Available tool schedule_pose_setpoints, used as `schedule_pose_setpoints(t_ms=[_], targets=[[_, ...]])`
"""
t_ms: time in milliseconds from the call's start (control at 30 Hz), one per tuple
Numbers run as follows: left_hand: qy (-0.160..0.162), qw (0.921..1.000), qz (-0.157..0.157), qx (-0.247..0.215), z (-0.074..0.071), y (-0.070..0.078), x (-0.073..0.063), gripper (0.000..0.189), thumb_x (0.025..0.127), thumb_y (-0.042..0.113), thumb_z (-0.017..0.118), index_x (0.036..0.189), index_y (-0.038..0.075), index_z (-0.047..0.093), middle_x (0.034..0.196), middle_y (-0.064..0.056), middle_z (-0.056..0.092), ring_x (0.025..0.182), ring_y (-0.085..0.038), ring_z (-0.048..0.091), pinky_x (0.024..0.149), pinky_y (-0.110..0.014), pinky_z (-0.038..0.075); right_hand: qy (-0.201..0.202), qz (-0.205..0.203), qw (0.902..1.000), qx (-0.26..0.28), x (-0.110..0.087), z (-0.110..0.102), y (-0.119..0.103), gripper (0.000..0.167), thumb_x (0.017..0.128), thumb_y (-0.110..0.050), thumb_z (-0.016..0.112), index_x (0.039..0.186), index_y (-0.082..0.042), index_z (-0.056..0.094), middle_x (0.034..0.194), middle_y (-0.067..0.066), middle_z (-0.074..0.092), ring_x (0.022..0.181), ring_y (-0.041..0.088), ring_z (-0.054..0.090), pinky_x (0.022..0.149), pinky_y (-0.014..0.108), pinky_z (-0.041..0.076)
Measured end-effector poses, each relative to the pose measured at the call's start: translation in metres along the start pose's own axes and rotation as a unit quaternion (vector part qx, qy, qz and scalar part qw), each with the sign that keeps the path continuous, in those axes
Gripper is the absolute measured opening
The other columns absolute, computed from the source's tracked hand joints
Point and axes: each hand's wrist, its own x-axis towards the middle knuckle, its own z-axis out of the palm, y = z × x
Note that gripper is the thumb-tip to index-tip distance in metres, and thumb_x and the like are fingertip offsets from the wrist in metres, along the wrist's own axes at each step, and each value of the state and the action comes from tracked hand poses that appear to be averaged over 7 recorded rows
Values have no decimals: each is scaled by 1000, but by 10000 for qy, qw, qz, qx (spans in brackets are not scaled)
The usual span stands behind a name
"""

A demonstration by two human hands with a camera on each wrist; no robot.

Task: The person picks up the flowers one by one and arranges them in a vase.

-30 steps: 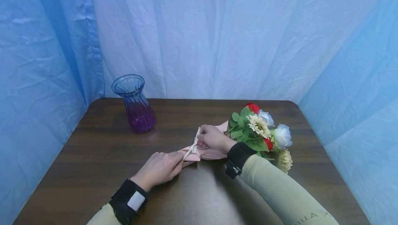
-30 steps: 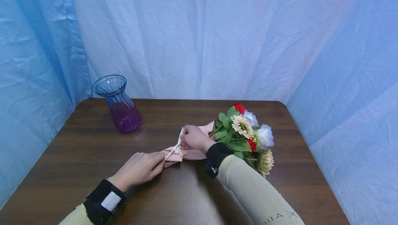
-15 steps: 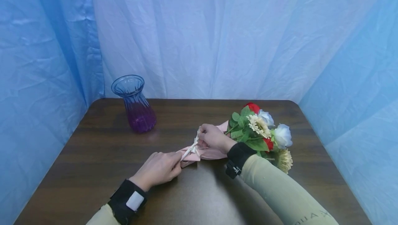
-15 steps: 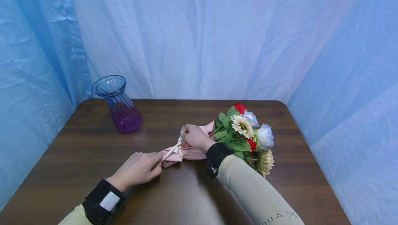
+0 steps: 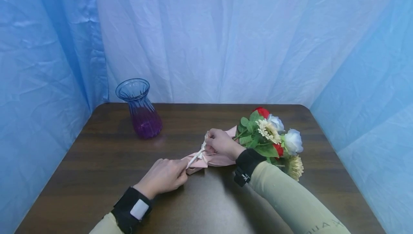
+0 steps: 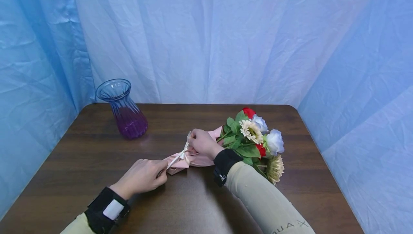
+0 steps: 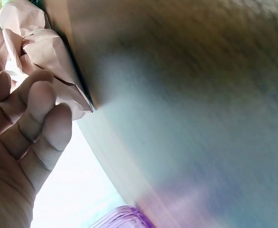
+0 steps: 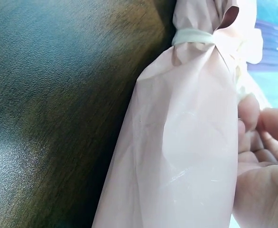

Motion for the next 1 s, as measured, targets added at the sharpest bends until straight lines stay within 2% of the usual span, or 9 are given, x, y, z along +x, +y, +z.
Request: schedule_pose_setpoints(t_ms=[267, 567, 767, 1000], targets=[[-2, 9999, -75, -84, -2, -2, -3, 21, 85, 18, 65, 75, 23, 47, 59, 14, 36, 46, -2, 28, 44, -24, 21, 64, -44, 9999, -108, 2, 0, 2, 15, 105, -7, 51, 92, -1, 54, 83, 11, 62, 70, 18, 58, 63, 27, 47], [49, 9999, -76, -86, -2, -6, -6, 23, 83, 17, 65, 70, 24, 46, 58, 15, 35, 45, -1, 28, 43, -23, 22, 249, -58, 9987, -447, 4, 1, 1, 14, 105, -8, 53, 93, -1, 57, 82, 12, 69, 69, 19, 64, 61, 25, 50], [-28, 9999, -101, -72, -2, -6, -7, 23, 83, 17, 64, 70, 24, 46, 58, 15, 35, 46, -1, 28, 44, -23, 21, 382, -255, 9965, -694, 4, 2, 0, 14, 104, -8, 54, 93, -1, 59, 78, 9, 69, 67, 17, 66, 62, 25, 51], [-134, 9997, -150, -106, -3, -6, -8, 22, 84, 18, 64, 71, 24, 47, 58, 15, 36, 46, -2, 28, 45, -23, 22, 612, -525, 9867, -1410, 4, 1, 1, 15, 104, -12, 57, 93, -4, 62, 77, 6, 70, 67, 13, 63, 68, 26, 49]])
